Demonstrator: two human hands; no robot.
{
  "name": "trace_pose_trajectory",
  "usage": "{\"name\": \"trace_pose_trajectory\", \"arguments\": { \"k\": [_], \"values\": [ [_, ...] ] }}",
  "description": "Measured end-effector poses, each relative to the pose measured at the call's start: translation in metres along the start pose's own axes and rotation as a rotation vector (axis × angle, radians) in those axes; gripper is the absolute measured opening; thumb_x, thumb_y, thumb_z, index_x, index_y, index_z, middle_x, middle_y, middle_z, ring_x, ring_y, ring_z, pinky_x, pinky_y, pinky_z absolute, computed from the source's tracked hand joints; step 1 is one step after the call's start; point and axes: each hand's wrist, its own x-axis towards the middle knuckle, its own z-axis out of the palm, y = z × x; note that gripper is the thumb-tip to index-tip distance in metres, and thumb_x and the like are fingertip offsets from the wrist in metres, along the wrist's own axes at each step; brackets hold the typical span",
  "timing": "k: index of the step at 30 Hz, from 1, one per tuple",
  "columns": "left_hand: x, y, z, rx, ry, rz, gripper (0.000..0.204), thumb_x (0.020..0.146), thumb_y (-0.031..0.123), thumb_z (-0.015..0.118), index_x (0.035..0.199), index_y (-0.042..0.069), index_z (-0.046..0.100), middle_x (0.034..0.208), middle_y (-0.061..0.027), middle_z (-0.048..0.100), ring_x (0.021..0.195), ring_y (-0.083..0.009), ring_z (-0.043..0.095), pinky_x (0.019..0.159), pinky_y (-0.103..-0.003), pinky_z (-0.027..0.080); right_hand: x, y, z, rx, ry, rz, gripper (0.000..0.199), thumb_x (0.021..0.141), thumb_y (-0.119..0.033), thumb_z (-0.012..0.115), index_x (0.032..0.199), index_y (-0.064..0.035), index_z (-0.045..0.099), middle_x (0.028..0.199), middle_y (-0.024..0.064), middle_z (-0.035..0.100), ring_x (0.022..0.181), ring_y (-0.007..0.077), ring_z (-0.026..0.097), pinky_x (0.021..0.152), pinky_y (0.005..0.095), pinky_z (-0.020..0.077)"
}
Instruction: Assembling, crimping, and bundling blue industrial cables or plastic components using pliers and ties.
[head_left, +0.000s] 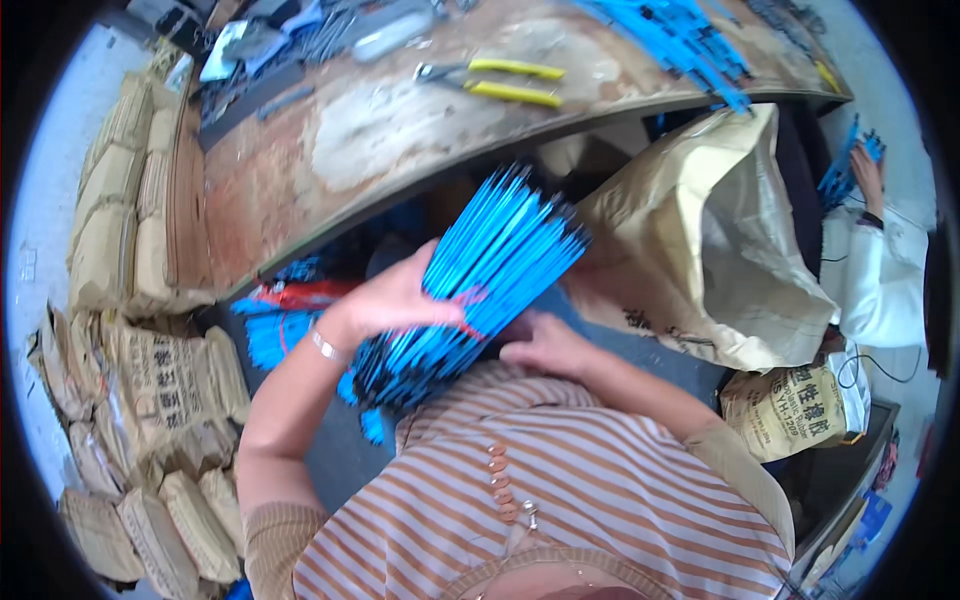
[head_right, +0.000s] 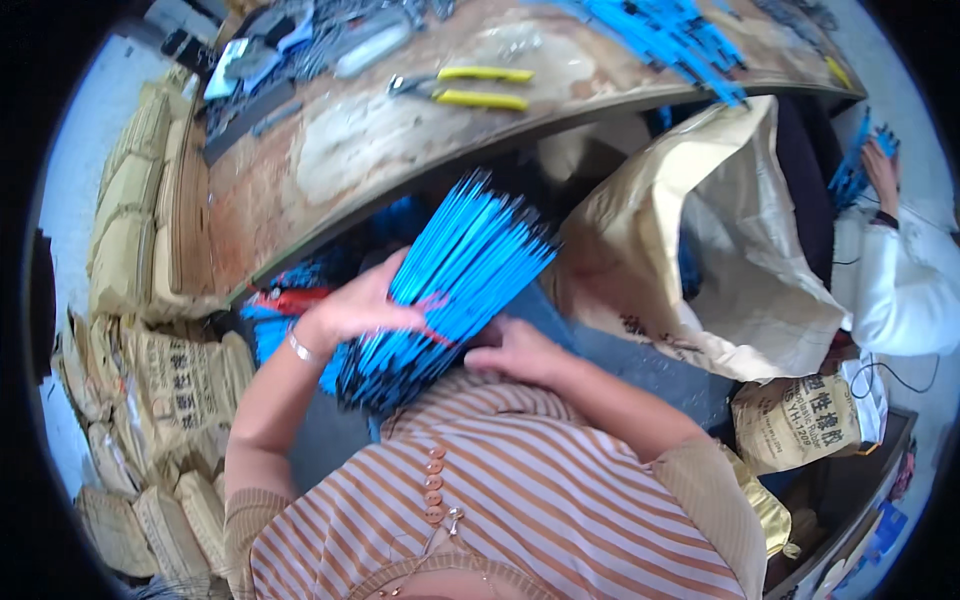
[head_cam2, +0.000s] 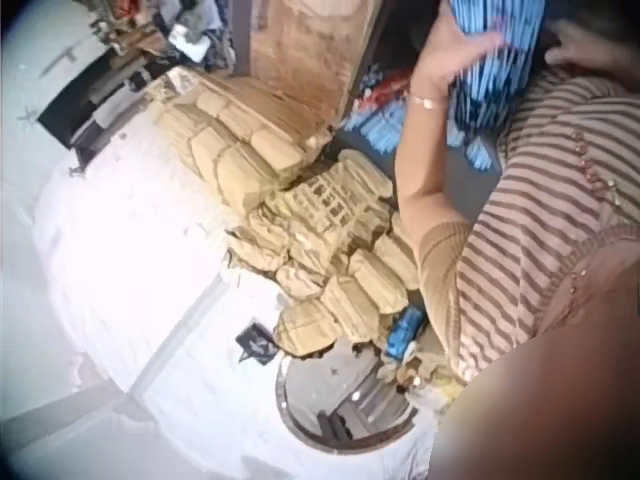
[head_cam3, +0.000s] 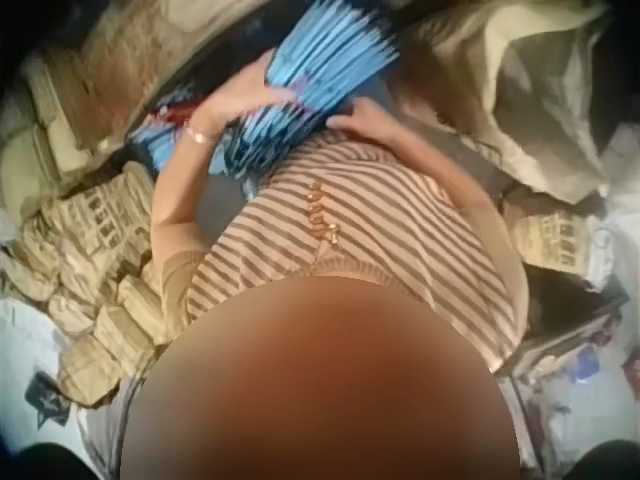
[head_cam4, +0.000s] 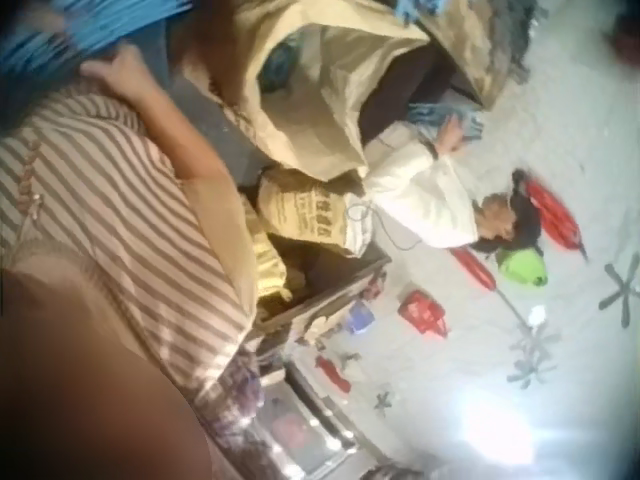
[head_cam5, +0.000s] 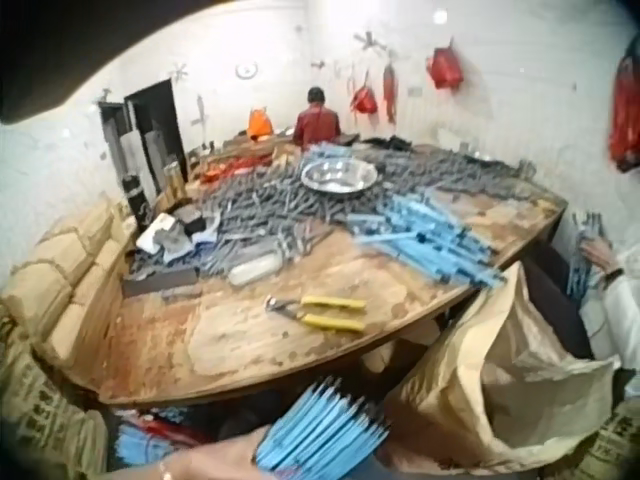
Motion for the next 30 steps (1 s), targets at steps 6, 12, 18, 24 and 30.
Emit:
{"name": "trace_pose_trajectory", "arguments": {
  "k": [6,12,18,24,30],
  "values": [
    [-0.053,0.058,0.016,0.458,0.475,0.296,0.099,0.051,0.021,0.083,0.134,-0.002,0.034,0.123,-0.0172,0.052,0.104,-0.0295,0.054,0.093,-0.036,0.041,-0.006,-0.046,0.011,0.065,-0.018,-0.563,0.083,0.069,-0.008,0.078,0.138,-0.0028,0.033,0.134,0.013,0.046,0.12,0.0224,0.044,0.106,0.0373,0.0316],
    [-0.101,0.109,-0.058,0.638,1.067,0.5,0.076,0.058,0.011,0.075,0.125,-0.004,0.043,0.115,-0.0172,0.057,0.094,-0.0255,0.058,0.085,-0.033,0.046,0.03,-0.243,0.029,-0.086,0.138,-1.083,0.081,0.061,-0.007,0.081,0.128,-0.0015,0.038,0.115,0.0125,0.058,0.097,0.0222,0.057,0.089,0.035,0.0449],
    [-0.046,0.049,-0.148,0.176,1.066,0.979,0.064,0.076,0.011,0.065,0.132,-0.002,0.038,0.123,-0.0168,0.052,0.104,-0.026,0.055,0.093,-0.035,0.043,0.107,-0.284,0.032,-0.41,0.294,-1.035,0.077,0.059,-0.026,0.081,0.117,0.0026,0.041,0.105,0.0201,0.059,0.084,0.0319,0.06,0.077,0.0384,0.0484],
    [-0.034,0.035,-0.171,0.021,0.976,0.958,0.06,0.081,0.006,0.057,0.135,-0.002,0.033,0.128,-0.0187,0.048,0.108,-0.0265,0.054,0.095,-0.035,0.043,0.157,-0.262,0.033,-0.407,0.453,-1.249,0.074,0.063,-0.028,0.077,0.117,0.0073,0.039,0.107,0.0254,0.055,0.09,0.0362,0.056,0.082,0.0403,0.0449],
    [-0.091,0.0,-0.165,-0.367,0.977,0.918,0.05,0.086,0.015,0.051,0.132,0.0,0.039,0.129,-0.0184,0.049,0.11,-0.0268,0.053,0.096,-0.04,0.043,0.144,-0.263,0.085,-0.454,0.404,-1.407,0.077,0.064,-0.03,0.073,0.12,0.0076,0.036,0.105,0.0224,0.052,0.086,0.0361,0.05,0.084,0.0411,0.0419]
  ]
}}
